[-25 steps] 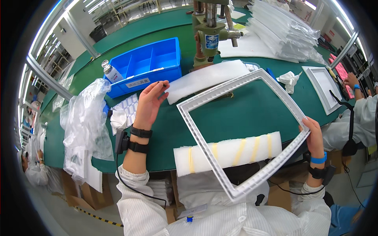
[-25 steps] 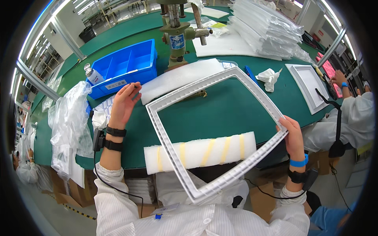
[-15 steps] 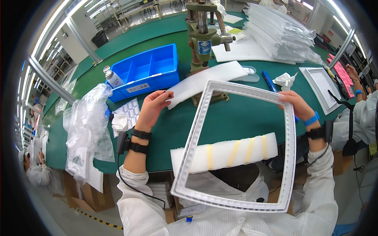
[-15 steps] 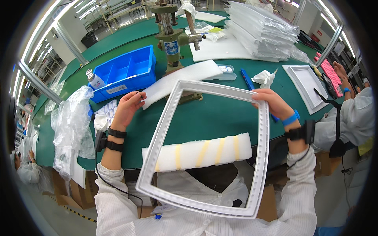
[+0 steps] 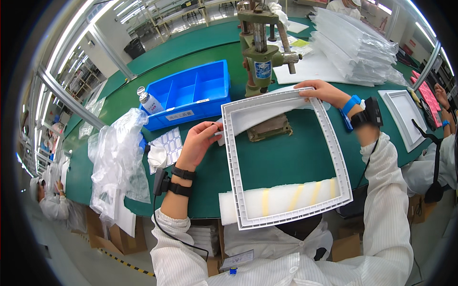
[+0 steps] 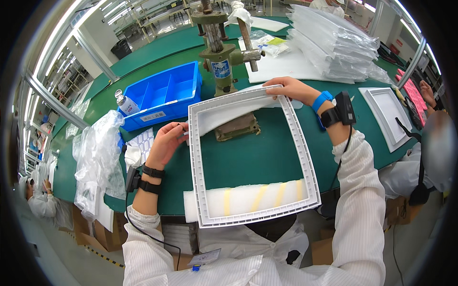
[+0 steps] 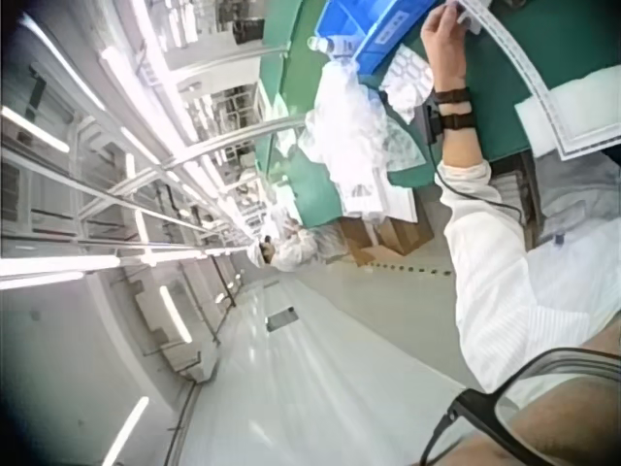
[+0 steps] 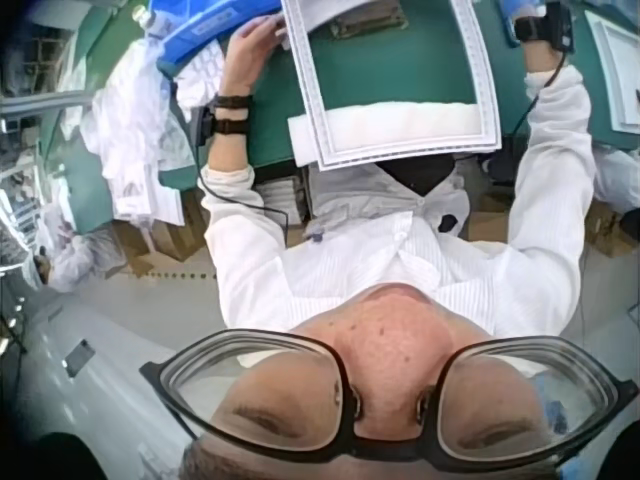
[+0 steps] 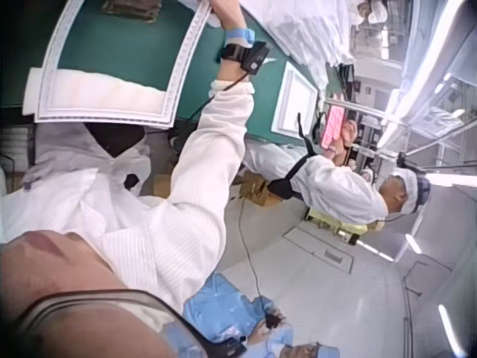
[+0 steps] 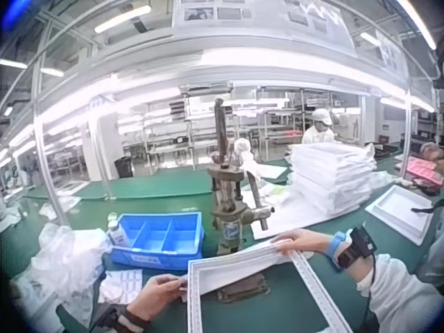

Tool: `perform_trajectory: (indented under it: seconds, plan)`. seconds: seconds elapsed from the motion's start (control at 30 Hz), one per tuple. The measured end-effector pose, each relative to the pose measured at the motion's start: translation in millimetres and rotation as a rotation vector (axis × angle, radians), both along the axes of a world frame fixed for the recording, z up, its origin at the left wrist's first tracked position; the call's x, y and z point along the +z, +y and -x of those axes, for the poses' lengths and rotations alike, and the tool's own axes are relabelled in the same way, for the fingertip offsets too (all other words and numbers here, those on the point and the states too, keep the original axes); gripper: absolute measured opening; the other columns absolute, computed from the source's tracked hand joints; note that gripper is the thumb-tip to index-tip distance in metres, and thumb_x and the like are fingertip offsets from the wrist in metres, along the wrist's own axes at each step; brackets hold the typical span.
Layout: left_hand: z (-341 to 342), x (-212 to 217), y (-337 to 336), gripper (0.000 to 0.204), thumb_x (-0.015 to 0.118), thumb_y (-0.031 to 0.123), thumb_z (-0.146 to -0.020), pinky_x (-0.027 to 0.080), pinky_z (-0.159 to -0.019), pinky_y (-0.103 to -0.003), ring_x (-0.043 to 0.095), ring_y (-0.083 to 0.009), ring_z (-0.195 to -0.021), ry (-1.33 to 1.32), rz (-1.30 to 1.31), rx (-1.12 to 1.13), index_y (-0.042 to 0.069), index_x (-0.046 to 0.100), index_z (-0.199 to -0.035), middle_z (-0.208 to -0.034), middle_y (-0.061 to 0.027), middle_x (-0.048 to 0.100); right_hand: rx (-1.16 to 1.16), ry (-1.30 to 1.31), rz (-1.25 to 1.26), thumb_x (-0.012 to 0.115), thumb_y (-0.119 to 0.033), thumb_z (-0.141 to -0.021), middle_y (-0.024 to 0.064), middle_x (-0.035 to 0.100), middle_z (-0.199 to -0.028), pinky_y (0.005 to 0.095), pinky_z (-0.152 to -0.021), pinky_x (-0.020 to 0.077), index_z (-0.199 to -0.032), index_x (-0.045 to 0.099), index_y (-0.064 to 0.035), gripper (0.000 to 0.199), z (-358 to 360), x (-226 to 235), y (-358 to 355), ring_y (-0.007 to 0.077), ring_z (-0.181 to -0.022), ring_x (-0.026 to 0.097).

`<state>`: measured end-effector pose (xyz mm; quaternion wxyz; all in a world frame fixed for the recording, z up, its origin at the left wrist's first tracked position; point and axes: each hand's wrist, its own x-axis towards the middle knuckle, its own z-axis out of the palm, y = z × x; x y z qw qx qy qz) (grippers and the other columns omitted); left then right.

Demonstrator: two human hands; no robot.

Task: Manually assemble and apply adhesive to white plastic frames at a factory workstation.

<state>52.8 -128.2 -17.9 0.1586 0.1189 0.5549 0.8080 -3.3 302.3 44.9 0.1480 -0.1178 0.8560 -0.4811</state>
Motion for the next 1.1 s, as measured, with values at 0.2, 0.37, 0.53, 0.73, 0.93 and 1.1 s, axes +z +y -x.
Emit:
perform_trajectory:
  seconds: [0.2,0.37,0.53,0.73,0.93,1.1]
  plan:
    - [-1,-4,4,0.018,0.064,0.015,-0.094,0.049,-0.091,-0.03,0.063,-0.0144,-0.101,0.016,0.033,0.141,0.002,0.069,-0.106,-0.103,-0.0059,0.069,-0.302,0.466,-0.266,0.067,-0.044,-0.088,0.0168,0.068,-0.103,0.0355,-0.084,0.0501,-0.125,0.061,-0.0041,0.055,-13,-33,-5,0.0258,-0.09,0.064]
    - [-5,-2,11,0.022,0.066,0.017,-0.093,0.047,-0.09,-0.028,0.062,-0.0131,-0.101,0.03,0.075,0.367,0.002,0.069,-0.109,-0.103,-0.0041,0.07,-0.569,0.353,-0.161,0.058,-0.049,-0.092,0.0245,0.066,-0.116,0.0382,-0.092,0.0486,-0.129,0.055,0.0015,0.063,-18,-37,-6,0.0366,-0.107,0.064]
    - [-9,3,10,0.022,0.067,0.015,-0.092,0.049,-0.092,-0.031,0.062,-0.0139,-0.103,0.012,0.021,0.337,0.001,0.069,-0.109,-0.106,-0.0059,0.07,-0.521,0.347,-0.455,0.06,-0.044,-0.09,0.0229,0.069,-0.102,0.0372,-0.081,0.0521,-0.129,0.057,-0.0009,0.058,-55,-26,-9,0.034,-0.091,0.068]
    - [-5,-2,11,0.021,0.067,0.013,-0.092,0.053,-0.087,-0.032,0.065,-0.0152,-0.097,0.0,0.003,0.286,-0.001,0.069,-0.107,-0.105,-0.0092,0.07,-0.315,0.405,-0.271,0.06,-0.025,-0.09,0.0109,0.064,-0.076,0.0323,-0.065,0.0478,-0.121,0.063,0.0003,0.041,-70,-13,-21,0.0167,-0.067,0.057]
    - [2,-4,1,0.021,0.067,0.012,-0.092,0.054,-0.086,-0.031,0.066,-0.0164,-0.095,0.006,0.095,0.249,-0.003,0.068,-0.107,-0.102,-0.0095,0.07,-0.315,0.311,-0.21,0.058,-0.024,-0.089,0.0193,0.065,-0.079,0.0371,-0.069,0.049,-0.11,0.064,0.0007,0.034,-70,-19,-27,0.0274,-0.07,0.061]
    - [3,-13,4,0.023,0.068,0.013,-0.091,0.052,-0.085,-0.028,0.065,-0.0149,-0.094,-0.015,0.03,0.276,-0.003,0.068,-0.107,-0.103,-0.0089,0.07,-0.311,0.407,-0.176,0.058,-0.024,-0.089,0.0204,0.065,-0.08,0.0382,-0.069,0.0496,-0.111,0.064,0.0019,0.035,-71,-32,-27,0.0283,-0.069,0.062]
